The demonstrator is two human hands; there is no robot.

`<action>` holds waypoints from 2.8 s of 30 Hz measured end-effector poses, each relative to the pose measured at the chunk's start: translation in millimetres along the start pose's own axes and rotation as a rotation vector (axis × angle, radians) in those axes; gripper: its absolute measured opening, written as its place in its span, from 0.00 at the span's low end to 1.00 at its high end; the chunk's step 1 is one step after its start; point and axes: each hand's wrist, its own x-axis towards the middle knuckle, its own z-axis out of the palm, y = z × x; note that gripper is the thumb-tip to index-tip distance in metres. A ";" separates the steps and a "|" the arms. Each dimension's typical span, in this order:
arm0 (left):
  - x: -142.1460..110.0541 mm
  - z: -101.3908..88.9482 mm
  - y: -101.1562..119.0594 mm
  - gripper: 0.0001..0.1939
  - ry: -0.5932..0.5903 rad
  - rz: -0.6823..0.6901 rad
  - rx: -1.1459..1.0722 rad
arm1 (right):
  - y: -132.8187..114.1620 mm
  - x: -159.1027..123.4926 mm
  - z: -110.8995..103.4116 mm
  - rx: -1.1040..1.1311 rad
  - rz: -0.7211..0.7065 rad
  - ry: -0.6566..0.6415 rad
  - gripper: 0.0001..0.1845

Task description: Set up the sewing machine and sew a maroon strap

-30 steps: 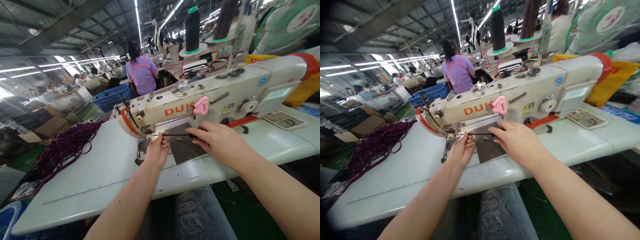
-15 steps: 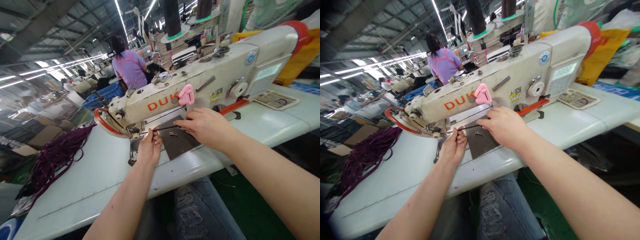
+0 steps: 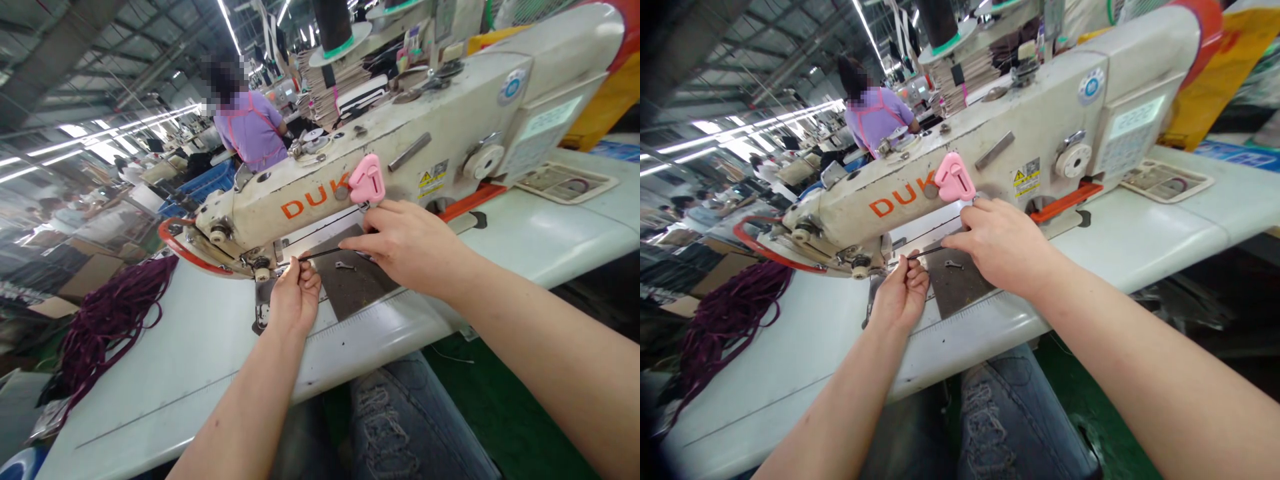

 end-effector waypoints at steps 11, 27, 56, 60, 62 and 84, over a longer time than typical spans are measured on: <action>1.0 -2.4 0.3 0.13 -0.016 -0.014 -0.012 | 0.0 -1.0 12.7 0.036 0.089 0.090 0.14; 0.4 0.0 0.5 0.16 -0.006 -0.008 -0.019 | 4.2 -0.4 24.5 0.108 0.095 0.121 0.16; -0.2 0.7 0.6 0.16 -0.002 0.000 -0.032 | 18.9 7.8 17.5 0.072 0.008 -0.057 0.11; -0.1 1.0 0.1 0.16 -0.001 -0.005 -0.027 | 21.8 8.4 20.4 0.102 0.007 -0.078 0.11; -0.2 1.4 -0.1 0.16 0.002 -0.002 -0.029 | 21.3 9.6 19.9 0.120 0.005 -0.100 0.12; -0.8 -0.2 0.5 0.15 -0.012 0.000 -0.037 | 8.4 19.1 20.1 0.093 -0.033 -0.104 0.12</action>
